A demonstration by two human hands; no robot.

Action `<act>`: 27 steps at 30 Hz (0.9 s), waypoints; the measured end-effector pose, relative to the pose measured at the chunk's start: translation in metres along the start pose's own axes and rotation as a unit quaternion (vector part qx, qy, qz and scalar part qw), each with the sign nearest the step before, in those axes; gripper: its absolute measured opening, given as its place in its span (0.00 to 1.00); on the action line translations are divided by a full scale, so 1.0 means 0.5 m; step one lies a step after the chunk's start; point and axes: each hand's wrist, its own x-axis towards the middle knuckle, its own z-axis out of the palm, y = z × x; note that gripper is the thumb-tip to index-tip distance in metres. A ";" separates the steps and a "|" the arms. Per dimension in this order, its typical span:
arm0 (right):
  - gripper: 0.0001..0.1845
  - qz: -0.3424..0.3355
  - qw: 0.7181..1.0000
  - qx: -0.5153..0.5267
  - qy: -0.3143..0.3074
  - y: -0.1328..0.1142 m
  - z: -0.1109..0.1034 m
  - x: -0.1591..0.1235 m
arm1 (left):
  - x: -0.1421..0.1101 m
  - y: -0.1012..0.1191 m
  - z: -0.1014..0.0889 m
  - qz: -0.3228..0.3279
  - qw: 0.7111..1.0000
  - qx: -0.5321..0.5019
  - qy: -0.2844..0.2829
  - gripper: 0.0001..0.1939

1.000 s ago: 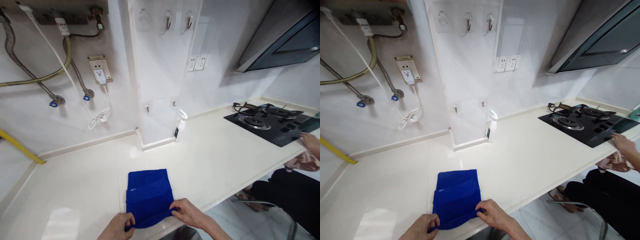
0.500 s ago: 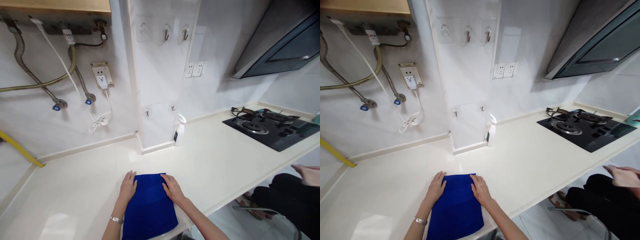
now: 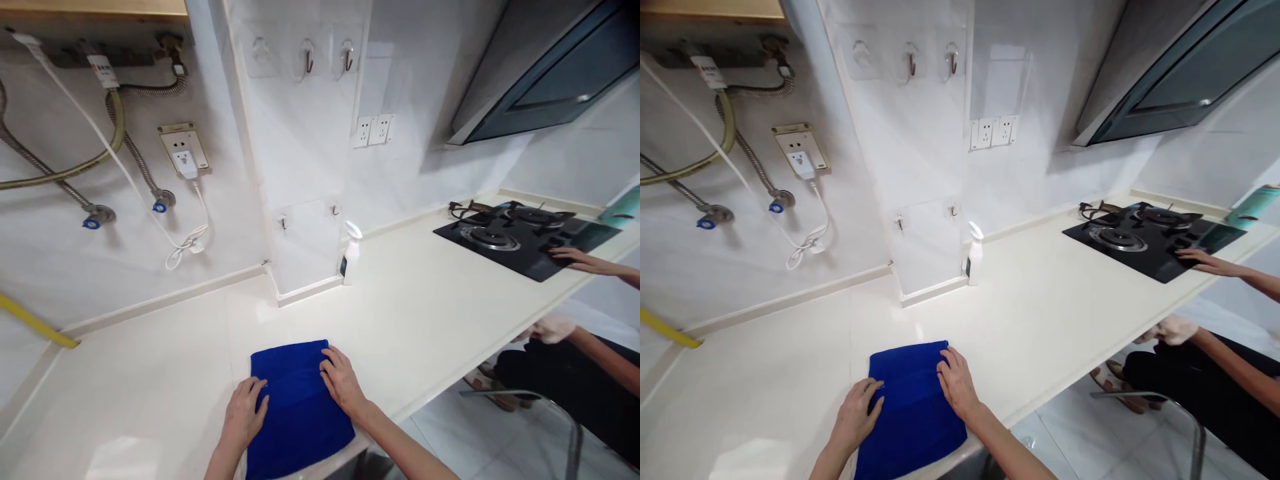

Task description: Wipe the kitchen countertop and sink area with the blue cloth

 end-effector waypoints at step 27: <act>0.17 0.073 0.980 -0.152 0.105 0.213 -0.170 -0.193 | 0.040 0.198 0.161 0.044 0.992 0.108 -0.040 0.31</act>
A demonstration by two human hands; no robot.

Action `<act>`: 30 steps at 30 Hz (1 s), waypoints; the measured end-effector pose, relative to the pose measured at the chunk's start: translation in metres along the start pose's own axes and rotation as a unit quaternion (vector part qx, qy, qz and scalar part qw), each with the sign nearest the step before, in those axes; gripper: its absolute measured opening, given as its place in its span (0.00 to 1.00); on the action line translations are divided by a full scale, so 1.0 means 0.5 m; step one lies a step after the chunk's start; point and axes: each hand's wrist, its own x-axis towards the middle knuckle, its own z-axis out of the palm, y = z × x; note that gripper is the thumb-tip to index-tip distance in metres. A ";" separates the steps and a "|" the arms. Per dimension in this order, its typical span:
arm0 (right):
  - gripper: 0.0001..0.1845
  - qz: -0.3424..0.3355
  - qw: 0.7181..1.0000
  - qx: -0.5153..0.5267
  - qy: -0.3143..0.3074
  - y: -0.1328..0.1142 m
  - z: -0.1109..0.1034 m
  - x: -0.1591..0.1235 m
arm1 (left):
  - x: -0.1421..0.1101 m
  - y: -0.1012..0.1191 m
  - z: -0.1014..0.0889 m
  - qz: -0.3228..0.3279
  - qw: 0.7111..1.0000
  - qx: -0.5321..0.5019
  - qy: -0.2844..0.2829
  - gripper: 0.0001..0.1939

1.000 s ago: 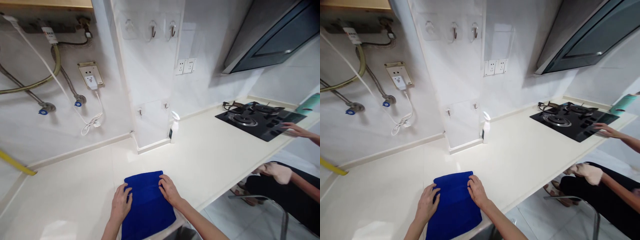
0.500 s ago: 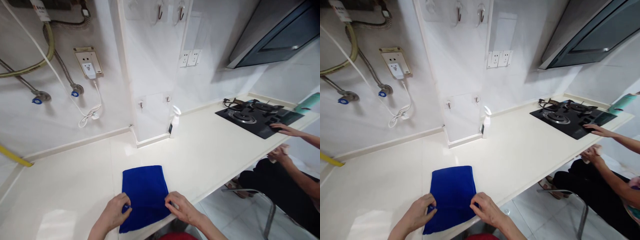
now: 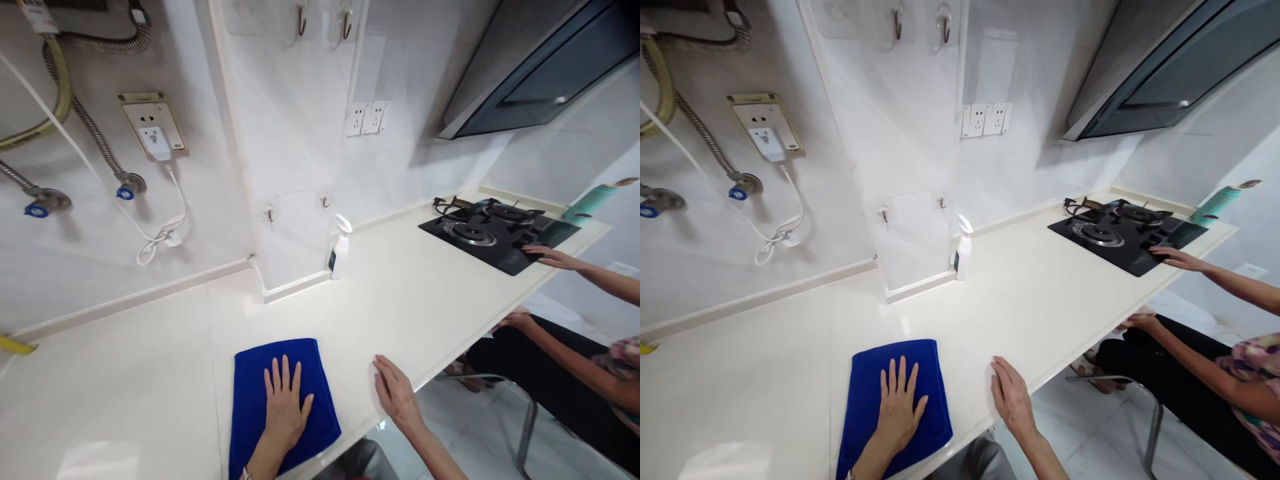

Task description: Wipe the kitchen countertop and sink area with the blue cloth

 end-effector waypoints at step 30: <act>0.10 0.086 0.995 -0.048 -0.010 -0.025 -0.008 0.047 | 0.425 0.072 0.092 -0.061 0.998 -0.014 0.007 0.34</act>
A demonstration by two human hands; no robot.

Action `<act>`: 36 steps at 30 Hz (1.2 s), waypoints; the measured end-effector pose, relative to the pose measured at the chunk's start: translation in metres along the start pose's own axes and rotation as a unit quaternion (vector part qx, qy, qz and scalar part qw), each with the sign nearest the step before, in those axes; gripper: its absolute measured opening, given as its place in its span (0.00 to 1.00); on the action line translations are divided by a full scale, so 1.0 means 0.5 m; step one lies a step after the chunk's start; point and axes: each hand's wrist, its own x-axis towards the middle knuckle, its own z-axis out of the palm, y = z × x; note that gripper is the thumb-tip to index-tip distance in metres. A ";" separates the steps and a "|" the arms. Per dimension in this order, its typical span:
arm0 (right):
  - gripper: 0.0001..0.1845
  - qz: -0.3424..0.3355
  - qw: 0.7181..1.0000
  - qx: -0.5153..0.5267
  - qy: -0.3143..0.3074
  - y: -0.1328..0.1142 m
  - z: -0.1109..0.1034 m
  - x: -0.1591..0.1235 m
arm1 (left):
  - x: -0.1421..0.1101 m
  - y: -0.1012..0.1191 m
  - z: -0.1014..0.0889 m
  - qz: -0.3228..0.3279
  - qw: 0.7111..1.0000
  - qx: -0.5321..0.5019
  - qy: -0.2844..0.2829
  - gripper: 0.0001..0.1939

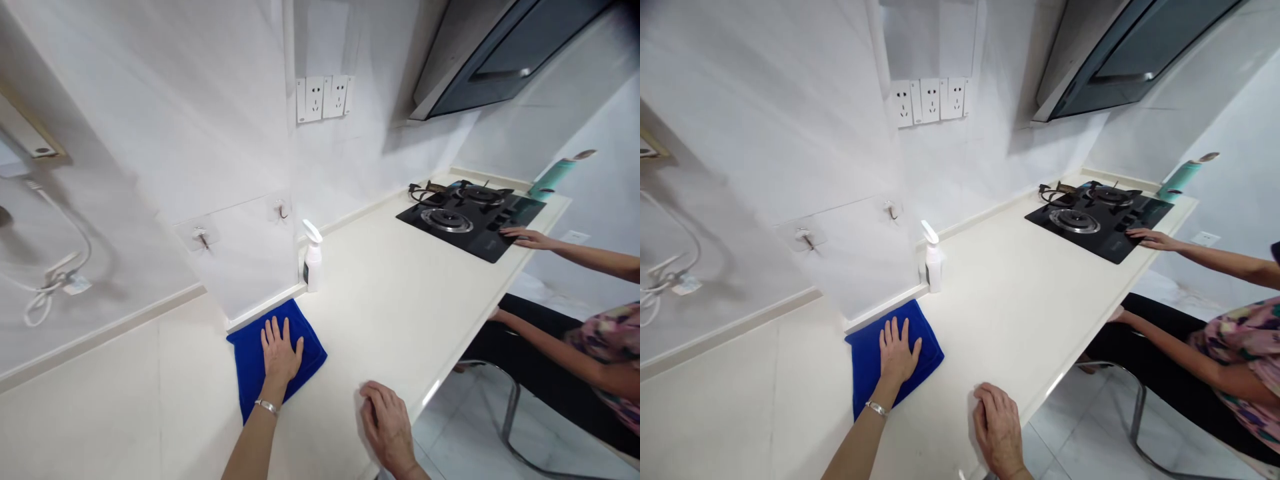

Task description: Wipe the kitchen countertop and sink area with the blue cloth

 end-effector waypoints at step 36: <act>0.10 -0.023 1.000 -0.013 0.004 0.014 0.004 0.004 | 0.058 0.005 0.019 0.050 0.995 -0.086 -0.028 0.29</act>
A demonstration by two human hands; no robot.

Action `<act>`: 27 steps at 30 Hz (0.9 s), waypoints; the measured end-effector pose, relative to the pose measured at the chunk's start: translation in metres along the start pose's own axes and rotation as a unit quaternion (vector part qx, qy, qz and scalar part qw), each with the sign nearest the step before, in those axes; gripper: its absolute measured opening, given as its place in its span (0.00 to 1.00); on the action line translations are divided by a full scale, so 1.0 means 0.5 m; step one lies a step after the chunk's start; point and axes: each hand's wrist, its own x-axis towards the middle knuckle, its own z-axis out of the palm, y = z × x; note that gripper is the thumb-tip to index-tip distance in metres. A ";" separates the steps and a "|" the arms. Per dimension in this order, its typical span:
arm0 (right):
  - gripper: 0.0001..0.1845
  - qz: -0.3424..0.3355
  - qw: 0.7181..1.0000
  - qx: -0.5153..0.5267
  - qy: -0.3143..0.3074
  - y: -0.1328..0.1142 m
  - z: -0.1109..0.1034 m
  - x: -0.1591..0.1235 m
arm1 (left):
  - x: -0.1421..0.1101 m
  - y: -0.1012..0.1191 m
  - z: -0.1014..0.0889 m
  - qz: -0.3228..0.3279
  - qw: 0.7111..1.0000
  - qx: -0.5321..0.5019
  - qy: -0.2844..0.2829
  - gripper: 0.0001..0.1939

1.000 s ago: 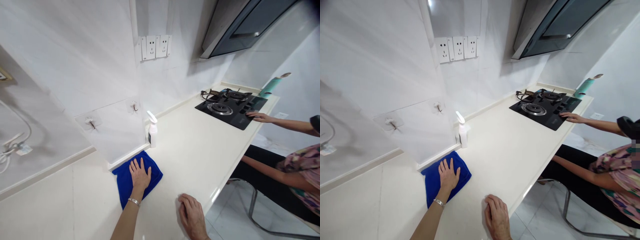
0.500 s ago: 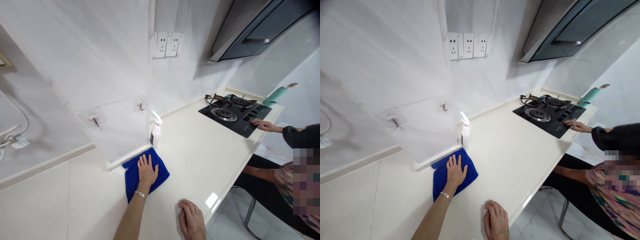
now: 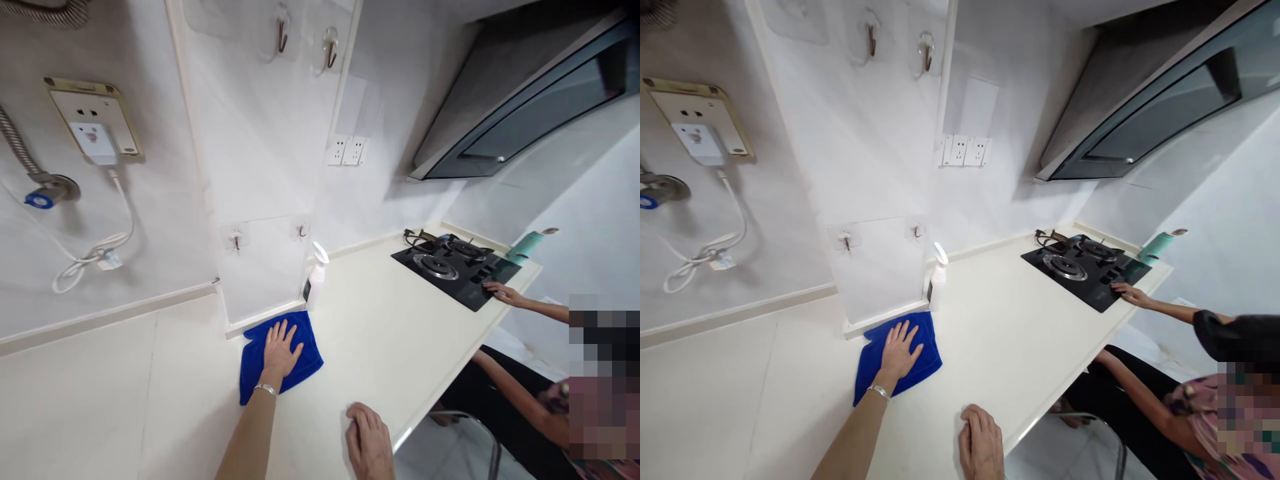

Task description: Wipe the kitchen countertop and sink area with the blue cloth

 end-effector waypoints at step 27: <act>0.11 -0.002 1.000 -0.002 0.002 0.005 0.010 -0.016 | -0.460 -0.343 -0.203 -0.250 0.943 0.210 0.060 0.37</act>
